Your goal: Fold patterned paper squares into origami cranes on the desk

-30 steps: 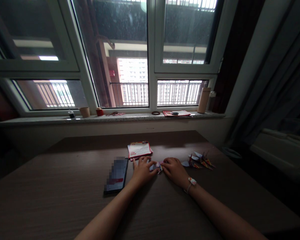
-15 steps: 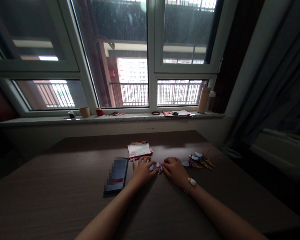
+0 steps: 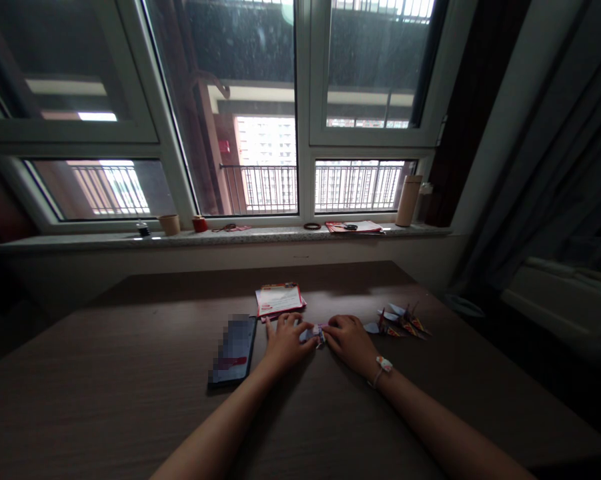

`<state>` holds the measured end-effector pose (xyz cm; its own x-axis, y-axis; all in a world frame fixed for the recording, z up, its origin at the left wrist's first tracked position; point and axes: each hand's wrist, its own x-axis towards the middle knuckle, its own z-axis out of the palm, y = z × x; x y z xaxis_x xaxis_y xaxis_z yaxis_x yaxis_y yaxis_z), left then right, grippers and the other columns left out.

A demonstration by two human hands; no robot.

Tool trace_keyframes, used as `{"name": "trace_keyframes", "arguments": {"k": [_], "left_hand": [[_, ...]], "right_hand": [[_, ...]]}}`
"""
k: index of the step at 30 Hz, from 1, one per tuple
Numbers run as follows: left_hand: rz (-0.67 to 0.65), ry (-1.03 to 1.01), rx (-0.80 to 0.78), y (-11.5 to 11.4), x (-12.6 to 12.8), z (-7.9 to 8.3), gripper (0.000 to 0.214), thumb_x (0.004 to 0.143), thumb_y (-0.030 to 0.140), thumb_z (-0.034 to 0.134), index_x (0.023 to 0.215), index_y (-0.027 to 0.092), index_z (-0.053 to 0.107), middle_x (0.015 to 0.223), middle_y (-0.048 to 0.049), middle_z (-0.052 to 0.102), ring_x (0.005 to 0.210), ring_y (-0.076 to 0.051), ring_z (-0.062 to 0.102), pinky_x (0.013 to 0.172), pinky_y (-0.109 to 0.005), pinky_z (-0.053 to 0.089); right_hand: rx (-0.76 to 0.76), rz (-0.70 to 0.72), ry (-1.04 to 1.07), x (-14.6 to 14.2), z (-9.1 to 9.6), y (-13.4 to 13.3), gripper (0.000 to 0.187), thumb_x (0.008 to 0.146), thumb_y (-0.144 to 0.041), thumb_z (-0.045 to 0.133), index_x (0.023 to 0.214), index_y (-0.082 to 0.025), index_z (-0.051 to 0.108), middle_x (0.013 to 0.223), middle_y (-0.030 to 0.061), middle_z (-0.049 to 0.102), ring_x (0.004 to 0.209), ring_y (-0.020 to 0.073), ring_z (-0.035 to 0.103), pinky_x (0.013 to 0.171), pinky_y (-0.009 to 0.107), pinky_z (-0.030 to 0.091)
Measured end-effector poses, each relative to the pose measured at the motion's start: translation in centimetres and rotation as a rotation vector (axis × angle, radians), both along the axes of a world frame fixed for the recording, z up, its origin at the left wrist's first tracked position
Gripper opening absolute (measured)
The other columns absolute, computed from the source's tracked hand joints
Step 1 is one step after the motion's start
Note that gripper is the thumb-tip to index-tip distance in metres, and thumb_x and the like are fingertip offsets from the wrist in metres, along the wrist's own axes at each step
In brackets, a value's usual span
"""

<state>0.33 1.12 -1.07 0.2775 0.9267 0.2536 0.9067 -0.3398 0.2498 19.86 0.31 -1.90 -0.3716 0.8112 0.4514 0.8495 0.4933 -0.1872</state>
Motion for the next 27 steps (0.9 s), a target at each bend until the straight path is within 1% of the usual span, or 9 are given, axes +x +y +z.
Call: {"name": "trace_keyframes", "arguments": {"k": [6, 11, 14, 17, 24, 27], "left_hand": [[-0.006, -0.007, 0.015, -0.04, -0.07, -0.14, 0.033, 0.085, 0.057, 0.057, 0.111, 0.04, 0.067, 0.134, -0.0009, 0.057, 0.128, -0.032, 0.042, 0.109, -0.074, 0.011], [-0.002, -0.012, 0.009, -0.12, 0.05, 0.06, 0.033, 0.085, 0.056, 0.057, 0.111, 0.039, 0.068, 0.134, -0.0017, 0.057, 0.129, -0.032, 0.042, 0.108, -0.075, 0.01], [-0.004, -0.015, 0.0, -0.14, 0.09, 0.17, 0.033, 0.085, 0.056, 0.058, 0.112, 0.039, 0.068, 0.134, -0.0021, 0.057, 0.129, -0.032, 0.041, 0.109, -0.074, 0.009], [-0.003, -0.013, -0.008, -0.16, 0.1, 0.22, 0.034, 0.085, 0.056, 0.058, 0.112, 0.038, 0.068, 0.135, -0.0024, 0.056, 0.13, -0.032, 0.041, 0.11, -0.072, 0.01], [-0.007, -0.013, 0.006, -0.2, 0.14, 0.2, 0.032, 0.084, 0.054, 0.059, 0.11, 0.038, 0.068, 0.135, -0.003, 0.057, 0.129, -0.032, 0.042, 0.109, -0.073, 0.012], [-0.015, -0.015, 0.017, -0.25, 0.13, 0.22, 0.03, 0.084, 0.052, 0.061, 0.109, 0.037, 0.068, 0.134, -0.003, 0.057, 0.129, -0.032, 0.042, 0.109, -0.073, 0.013]], "right_hand": [[0.005, 0.008, -0.008, 0.04, -0.08, 0.04, 0.022, 0.094, -0.028, 0.054, 0.105, -0.027, 0.073, 0.106, 0.0051, 0.067, 0.104, 0.0192, 0.059, 0.099, 0.036, 0.037], [-0.005, 0.009, -0.001, 0.01, -0.01, 0.02, 0.022, 0.094, -0.027, 0.053, 0.105, -0.026, 0.073, 0.106, 0.0054, 0.068, 0.104, 0.0191, 0.059, 0.099, 0.036, 0.037], [-0.006, 0.004, -0.001, -0.03, 0.02, -0.02, 0.022, 0.095, -0.027, 0.053, 0.104, -0.026, 0.073, 0.106, 0.0054, 0.067, 0.104, 0.019, 0.059, 0.099, 0.036, 0.037], [-0.008, -0.002, -0.009, -0.05, -0.04, 0.02, 0.022, 0.094, -0.028, 0.054, 0.106, -0.026, 0.073, 0.106, 0.0053, 0.067, 0.104, 0.0191, 0.059, 0.099, 0.036, 0.037], [-0.007, 0.004, 0.0, 0.01, -0.16, 0.16, 0.023, 0.095, -0.029, 0.053, 0.107, -0.026, 0.073, 0.105, 0.0055, 0.067, 0.104, 0.0194, 0.059, 0.098, 0.036, 0.038], [-0.026, 0.016, 0.019, 0.07, -0.15, 0.2, 0.023, 0.095, -0.028, 0.053, 0.107, -0.027, 0.073, 0.107, 0.0054, 0.068, 0.105, 0.0195, 0.059, 0.101, 0.038, 0.037]]}}
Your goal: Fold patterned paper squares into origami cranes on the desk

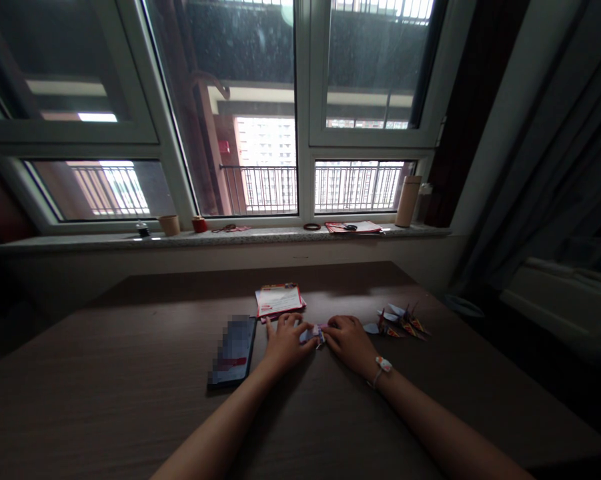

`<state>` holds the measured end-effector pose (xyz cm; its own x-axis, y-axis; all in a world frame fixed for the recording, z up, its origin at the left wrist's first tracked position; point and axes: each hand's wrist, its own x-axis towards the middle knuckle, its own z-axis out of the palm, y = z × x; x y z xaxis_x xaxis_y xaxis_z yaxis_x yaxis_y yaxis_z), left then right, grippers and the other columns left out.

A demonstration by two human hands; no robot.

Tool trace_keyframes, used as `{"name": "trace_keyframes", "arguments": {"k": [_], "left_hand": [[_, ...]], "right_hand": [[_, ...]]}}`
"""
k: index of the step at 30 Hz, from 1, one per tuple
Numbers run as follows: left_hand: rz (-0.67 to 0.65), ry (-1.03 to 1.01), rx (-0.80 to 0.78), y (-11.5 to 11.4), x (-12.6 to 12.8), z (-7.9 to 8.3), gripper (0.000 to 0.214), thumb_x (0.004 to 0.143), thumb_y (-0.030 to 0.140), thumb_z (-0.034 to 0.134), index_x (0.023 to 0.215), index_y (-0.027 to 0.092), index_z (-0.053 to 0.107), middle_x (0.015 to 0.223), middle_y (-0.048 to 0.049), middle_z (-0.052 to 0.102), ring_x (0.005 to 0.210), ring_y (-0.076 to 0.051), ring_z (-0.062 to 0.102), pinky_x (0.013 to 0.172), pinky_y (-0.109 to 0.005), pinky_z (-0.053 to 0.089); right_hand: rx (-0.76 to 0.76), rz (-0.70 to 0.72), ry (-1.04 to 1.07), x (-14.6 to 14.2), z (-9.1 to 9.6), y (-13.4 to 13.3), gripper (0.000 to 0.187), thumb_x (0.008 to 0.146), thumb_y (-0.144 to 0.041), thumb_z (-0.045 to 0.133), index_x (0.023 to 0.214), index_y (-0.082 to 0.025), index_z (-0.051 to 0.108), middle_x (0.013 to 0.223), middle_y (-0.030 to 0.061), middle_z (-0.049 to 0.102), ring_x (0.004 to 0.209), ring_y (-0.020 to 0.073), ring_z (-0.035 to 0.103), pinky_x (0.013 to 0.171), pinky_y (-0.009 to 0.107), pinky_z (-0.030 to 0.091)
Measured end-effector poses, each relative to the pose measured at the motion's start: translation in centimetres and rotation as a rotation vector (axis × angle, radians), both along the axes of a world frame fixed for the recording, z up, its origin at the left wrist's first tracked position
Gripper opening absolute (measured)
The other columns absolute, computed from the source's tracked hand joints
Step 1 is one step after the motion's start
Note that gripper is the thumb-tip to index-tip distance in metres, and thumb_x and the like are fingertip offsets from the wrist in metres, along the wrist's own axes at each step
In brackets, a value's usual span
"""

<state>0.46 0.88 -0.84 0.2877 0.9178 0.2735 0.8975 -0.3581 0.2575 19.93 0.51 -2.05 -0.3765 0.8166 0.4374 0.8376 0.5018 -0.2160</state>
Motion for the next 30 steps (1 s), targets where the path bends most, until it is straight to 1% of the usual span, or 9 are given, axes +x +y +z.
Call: {"name": "trace_keyframes", "arguments": {"k": [5, 11, 18, 23, 30], "left_hand": [[-0.02, 0.001, 0.02, -0.01, -0.05, -0.07, 0.029, 0.084, 0.052, 0.061, 0.103, 0.032, 0.068, 0.132, -0.0034, 0.058, 0.128, -0.031, 0.043, 0.11, -0.073, 0.01], [-0.033, 0.004, 0.003, 0.09, -0.14, -0.14, 0.03, 0.085, 0.051, 0.059, 0.107, 0.032, 0.067, 0.132, -0.0035, 0.057, 0.127, -0.03, 0.043, 0.111, -0.071, 0.011], [-0.04, -0.005, -0.012, 0.22, -0.21, -0.36, 0.037, 0.086, 0.052, 0.059, 0.12, 0.039, 0.062, 0.134, -0.0034, 0.055, 0.128, -0.03, 0.042, 0.112, -0.07, 0.009], [-0.04, 0.017, -0.006, 0.1, -0.07, -0.2, 0.032, 0.087, 0.052, 0.058, 0.116, 0.042, 0.067, 0.136, -0.0021, 0.055, 0.129, -0.031, 0.042, 0.112, -0.071, 0.009], [-0.043, 0.052, 0.028, 0.02, 0.05, 0.03, 0.031, 0.088, 0.052, 0.057, 0.116, 0.044, 0.067, 0.135, -0.0029, 0.058, 0.128, -0.031, 0.044, 0.11, -0.073, 0.006]], "right_hand": [[-0.05, 0.035, 0.042, 0.14, -0.06, 0.01, 0.026, 0.095, -0.027, 0.053, 0.115, -0.03, 0.07, 0.113, 0.0047, 0.067, 0.11, 0.0196, 0.059, 0.11, 0.044, 0.029], [-0.061, 0.036, 0.049, 0.14, -0.01, -0.06, 0.028, 0.095, -0.027, 0.053, 0.117, -0.032, 0.069, 0.114, 0.0051, 0.067, 0.111, 0.0199, 0.059, 0.111, 0.046, 0.028], [-0.049, 0.031, 0.047, 0.1, 0.16, -0.17, 0.027, 0.094, -0.027, 0.054, 0.116, -0.032, 0.07, 0.113, 0.0051, 0.067, 0.11, 0.0198, 0.059, 0.11, 0.045, 0.029], [-0.047, 0.039, 0.035, 0.14, 0.13, -0.16, 0.027, 0.094, -0.027, 0.054, 0.116, -0.03, 0.07, 0.112, 0.0058, 0.068, 0.109, 0.0194, 0.059, 0.109, 0.044, 0.031], [-0.017, 0.043, 0.075, 0.35, -0.29, 0.25, 0.025, 0.094, -0.027, 0.054, 0.113, -0.027, 0.071, 0.111, 0.0061, 0.068, 0.107, 0.0188, 0.059, 0.103, 0.037, 0.039]]}}
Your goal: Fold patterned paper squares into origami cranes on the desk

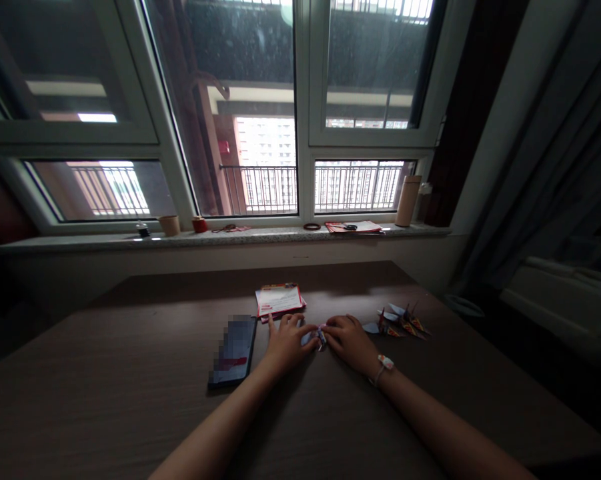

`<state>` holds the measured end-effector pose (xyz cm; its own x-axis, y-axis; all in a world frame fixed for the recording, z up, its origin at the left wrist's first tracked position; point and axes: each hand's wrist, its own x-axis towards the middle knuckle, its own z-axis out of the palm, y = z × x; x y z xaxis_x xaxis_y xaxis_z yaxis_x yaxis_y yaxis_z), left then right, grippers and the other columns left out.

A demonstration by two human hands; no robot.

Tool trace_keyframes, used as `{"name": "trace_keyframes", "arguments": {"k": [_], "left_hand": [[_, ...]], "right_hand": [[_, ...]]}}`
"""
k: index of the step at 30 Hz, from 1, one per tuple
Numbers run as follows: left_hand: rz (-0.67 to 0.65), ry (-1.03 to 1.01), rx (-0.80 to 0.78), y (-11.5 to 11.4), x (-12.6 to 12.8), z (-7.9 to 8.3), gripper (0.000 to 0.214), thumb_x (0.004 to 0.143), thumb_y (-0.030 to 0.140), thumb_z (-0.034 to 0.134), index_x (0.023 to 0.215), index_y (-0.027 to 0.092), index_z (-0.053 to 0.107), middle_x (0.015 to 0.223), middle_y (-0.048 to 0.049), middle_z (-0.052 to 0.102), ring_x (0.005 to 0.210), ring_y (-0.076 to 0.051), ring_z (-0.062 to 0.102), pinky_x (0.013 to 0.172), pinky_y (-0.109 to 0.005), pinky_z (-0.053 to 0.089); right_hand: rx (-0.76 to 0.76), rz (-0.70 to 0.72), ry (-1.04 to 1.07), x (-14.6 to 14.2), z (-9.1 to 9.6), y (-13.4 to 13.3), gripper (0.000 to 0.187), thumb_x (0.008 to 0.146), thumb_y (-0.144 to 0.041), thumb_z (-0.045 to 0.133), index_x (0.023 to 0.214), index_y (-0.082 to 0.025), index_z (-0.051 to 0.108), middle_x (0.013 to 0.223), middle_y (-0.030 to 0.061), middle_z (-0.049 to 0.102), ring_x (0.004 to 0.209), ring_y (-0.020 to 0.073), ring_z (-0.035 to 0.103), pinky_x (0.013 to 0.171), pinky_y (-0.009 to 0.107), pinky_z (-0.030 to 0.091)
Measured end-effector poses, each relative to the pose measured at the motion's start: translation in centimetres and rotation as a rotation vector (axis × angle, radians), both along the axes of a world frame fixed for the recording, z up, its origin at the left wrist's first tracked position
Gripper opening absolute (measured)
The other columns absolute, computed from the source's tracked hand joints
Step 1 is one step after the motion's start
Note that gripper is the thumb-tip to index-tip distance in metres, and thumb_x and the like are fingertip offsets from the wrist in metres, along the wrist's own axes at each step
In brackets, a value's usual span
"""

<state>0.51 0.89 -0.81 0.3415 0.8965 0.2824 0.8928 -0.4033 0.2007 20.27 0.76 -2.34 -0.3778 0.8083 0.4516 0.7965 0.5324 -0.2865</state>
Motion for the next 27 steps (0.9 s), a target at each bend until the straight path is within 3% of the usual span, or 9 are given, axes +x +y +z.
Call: {"name": "trace_keyframes", "arguments": {"k": [9, 15, 27], "left_hand": [[0.012, 0.01, 0.007, 0.0, -0.15, 0.07, 0.031, 0.087, 0.055, 0.057, 0.115, 0.046, 0.067, 0.134, -0.0021, 0.059, 0.126, -0.032, 0.046, 0.109, -0.075, 0.009], [0.015, 0.01, 0.032, 0.08, -0.2, -0.33, 0.031, 0.085, 0.055, 0.058, 0.114, 0.046, 0.067, 0.132, -0.0029, 0.059, 0.126, -0.033, 0.045, 0.109, -0.075, 0.007], [0.014, 0.013, 0.017, -0.01, -0.31, -0.2, 0.033, 0.086, 0.057, 0.057, 0.115, 0.046, 0.067, 0.133, -0.0028, 0.058, 0.128, -0.033, 0.043, 0.11, -0.074, 0.005]], "right_hand": [[0.007, -0.179, 0.008, 0.9, -0.07, 0.17, 0.022, 0.089, -0.036, 0.062, 0.105, -0.029, 0.075, 0.119, 0.0091, 0.061, 0.112, 0.0246, 0.054, 0.097, 0.038, 0.044], [-0.013, -0.31, 0.015, 0.91, 0.1, 0.35, 0.026, 0.093, -0.037, 0.054, 0.099, -0.03, 0.078, 0.115, 0.0111, 0.062, 0.108, 0.0261, 0.054, 0.089, 0.037, 0.045], [0.004, -0.388, 0.024, 1.04, -0.44, 0.91, 0.029, 0.092, -0.041, 0.054, 0.09, -0.028, 0.08, 0.103, 0.0109, 0.064, 0.097, 0.0253, 0.057, 0.079, 0.034, 0.045]]}}
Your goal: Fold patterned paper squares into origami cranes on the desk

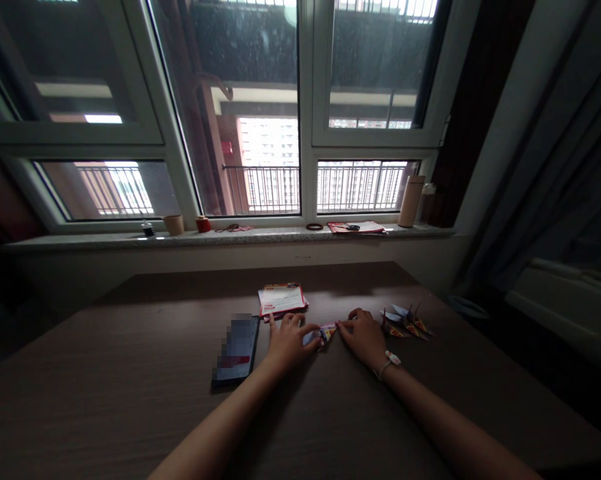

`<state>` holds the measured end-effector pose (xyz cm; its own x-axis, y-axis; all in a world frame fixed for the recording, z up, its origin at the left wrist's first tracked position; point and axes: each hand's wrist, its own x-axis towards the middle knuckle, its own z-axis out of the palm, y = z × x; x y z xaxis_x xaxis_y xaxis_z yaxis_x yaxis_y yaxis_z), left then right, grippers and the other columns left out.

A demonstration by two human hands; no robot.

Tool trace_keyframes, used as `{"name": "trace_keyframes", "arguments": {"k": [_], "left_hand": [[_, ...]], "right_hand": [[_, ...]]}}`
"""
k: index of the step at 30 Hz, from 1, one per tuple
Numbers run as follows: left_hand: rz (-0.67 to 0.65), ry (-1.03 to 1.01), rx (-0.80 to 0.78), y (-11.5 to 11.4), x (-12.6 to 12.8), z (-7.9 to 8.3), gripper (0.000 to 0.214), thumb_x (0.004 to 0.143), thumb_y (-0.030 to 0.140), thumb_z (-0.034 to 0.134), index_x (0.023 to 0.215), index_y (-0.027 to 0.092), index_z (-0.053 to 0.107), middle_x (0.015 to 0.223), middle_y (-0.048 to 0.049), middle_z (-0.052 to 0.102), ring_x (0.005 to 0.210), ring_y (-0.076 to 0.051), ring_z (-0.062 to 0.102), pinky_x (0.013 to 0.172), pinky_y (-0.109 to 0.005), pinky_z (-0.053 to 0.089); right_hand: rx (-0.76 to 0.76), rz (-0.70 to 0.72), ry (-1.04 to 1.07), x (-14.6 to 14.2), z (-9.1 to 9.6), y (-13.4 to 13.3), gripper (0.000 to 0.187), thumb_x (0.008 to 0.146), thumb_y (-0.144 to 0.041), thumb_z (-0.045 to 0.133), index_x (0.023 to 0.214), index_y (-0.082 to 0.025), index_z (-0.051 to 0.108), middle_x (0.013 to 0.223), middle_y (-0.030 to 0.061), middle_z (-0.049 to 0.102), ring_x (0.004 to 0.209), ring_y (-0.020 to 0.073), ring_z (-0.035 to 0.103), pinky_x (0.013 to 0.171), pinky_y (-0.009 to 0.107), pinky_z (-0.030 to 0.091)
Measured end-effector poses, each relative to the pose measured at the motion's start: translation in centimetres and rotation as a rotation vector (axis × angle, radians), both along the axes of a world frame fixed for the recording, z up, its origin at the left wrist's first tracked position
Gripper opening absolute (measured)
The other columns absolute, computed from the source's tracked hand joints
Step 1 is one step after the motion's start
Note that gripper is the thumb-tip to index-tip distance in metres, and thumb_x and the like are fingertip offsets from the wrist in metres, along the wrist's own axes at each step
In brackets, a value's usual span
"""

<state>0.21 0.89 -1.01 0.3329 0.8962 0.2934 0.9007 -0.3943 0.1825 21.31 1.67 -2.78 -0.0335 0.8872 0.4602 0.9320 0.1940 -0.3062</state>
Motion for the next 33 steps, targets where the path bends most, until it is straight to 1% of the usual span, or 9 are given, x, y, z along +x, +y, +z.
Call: {"name": "trace_keyframes", "arguments": {"k": [3, 5, 9, 11, 16, 19, 22, 26, 33], "left_hand": [[0.0, -0.004, 0.005, 0.0, 0.0, -0.1, 0.033, 0.086, 0.058, 0.057, 0.114, 0.046, 0.067, 0.132, -0.0029, 0.058, 0.128, -0.033, 0.043, 0.109, -0.075, 0.004], [0.003, 0.0, 0.006, 0.1, 0.0, -0.1, 0.033, 0.086, 0.058, 0.057, 0.114, 0.046, 0.067, 0.132, -0.0036, 0.058, 0.128, -0.033, 0.043, 0.109, -0.076, 0.004], [0.004, 0.002, 0.003, 0.1, 0.0, -0.1, 0.032, 0.086, 0.056, 0.057, 0.115, 0.046, 0.067, 0.133, -0.0043, 0.058, 0.128, -0.033, 0.044, 0.107, -0.077, 0.006], [0.007, 0.002, -0.001, 0.1, 0.0, -0.1, 0.031, 0.086, 0.056, 0.058, 0.115, 0.047, 0.067, 0.134, -0.0039, 0.058, 0.128, -0.033, 0.044, 0.108, -0.076, 0.007], [0.007, 0.005, 0.0, 0.0, 0.0, 0.0, 0.032, 0.086, 0.055, 0.058, 0.116, 0.047, 0.066, 0.134, -0.0039, 0.058, 0.128, -0.033, 0.044, 0.109, -0.075, 0.008], [0.006, 0.006, 0.008, 0.0, 0.1, 0.0, 0.032, 0.087, 0.054, 0.058, 0.116, 0.047, 0.066, 0.134, -0.0044, 0.058, 0.127, -0.032, 0.045, 0.108, -0.075, 0.007], [0.005, 0.007, 0.018, 0.0, 0.1, -0.1, 0.031, 0.086, 0.055, 0.058, 0.116, 0.046, 0.066, 0.133, -0.0044, 0.058, 0.127, -0.032, 0.045, 0.108, -0.076, 0.009], [0.006, 0.006, 0.024, -0.1, 0.0, -0.1, 0.031, 0.087, 0.055, 0.057, 0.115, 0.045, 0.067, 0.133, -0.0038, 0.058, 0.127, -0.032, 0.045, 0.108, -0.076, 0.008], [0.016, 0.007, 0.008, -0.1, 0.1, 0.0, 0.031, 0.086, 0.056, 0.058, 0.114, 0.046, 0.067, 0.133, -0.0031, 0.058, 0.127, -0.032, 0.045, 0.108, -0.077, 0.008]], "right_hand": [[0.054, -0.029, -0.025, 0.4, 0.0, 0.1, 0.028, 0.091, -0.037, 0.055, 0.086, -0.025, 0.081, 0.101, 0.0119, 0.065, 0.094, 0.0248, 0.056, 0.076, 0.034, 0.044], [0.059, -0.036, -0.036, 0.8, 0.2, 0.1, 0.028, 0.09, -0.035, 0.056, 0.084, -0.025, 0.081, 0.1, 0.0117, 0.065, 0.094, 0.0247, 0.056, 0.077, 0.034, 0.044], [0.007, -0.006, -0.027, 1.3, 0.4, 0.0, 0.027, 0.092, -0.035, 0.055, 0.09, -0.026, 0.08, 0.102, 0.0103, 0.064, 0.098, 0.0252, 0.056, 0.081, 0.035, 0.044], [0.013, 0.009, -0.043, 1.2, 0.5, -0.1, 0.027, 0.092, -0.034, 0.054, 0.092, -0.026, 0.079, 0.105, 0.0107, 0.063, 0.102, 0.0258, 0.055, 0.084, 0.036, 0.044], [0.054, 0.108, -0.076, 0.7, 0.7, -0.4, 0.025, 0.092, -0.028, 0.055, 0.108, -0.026, 0.074, 0.115, 0.0107, 0.06, 0.11, 0.0249, 0.053, 0.096, 0.038, 0.041], [0.036, 0.166, -0.084, 0.5, 0.8, -0.5, 0.024, 0.093, -0.029, 0.055, 0.108, -0.03, 0.074, 0.117, 0.0089, 0.059, 0.112, 0.0239, 0.053, 0.1, 0.038, 0.038], [-0.01, 0.13, -0.058, 0.4, 0.7, -0.3, 0.025, 0.094, -0.035, 0.054, 0.1, -0.031, 0.077, 0.112, 0.0085, 0.061, 0.11, 0.0239, 0.052, 0.097, 0.038, 0.038], [-0.093, 0.05, 0.031, 0.5, 0.5, 0.2, 0.03, 0.093, -0.043, 0.053, 0.096, -0.029, 0.079, 0.106, 0.0089, 0.061, 0.106, 0.0237, 0.053, 0.09, 0.034, 0.04], [-0.118, 0.031, 0.061, 0.3, 0.8, 0.6, 0.03, 0.091, -0.045, 0.054, 0.09, -0.028, 0.079, 0.105, 0.0089, 0.061, 0.106, 0.0244, 0.051, 0.089, 0.033, 0.04]]}}
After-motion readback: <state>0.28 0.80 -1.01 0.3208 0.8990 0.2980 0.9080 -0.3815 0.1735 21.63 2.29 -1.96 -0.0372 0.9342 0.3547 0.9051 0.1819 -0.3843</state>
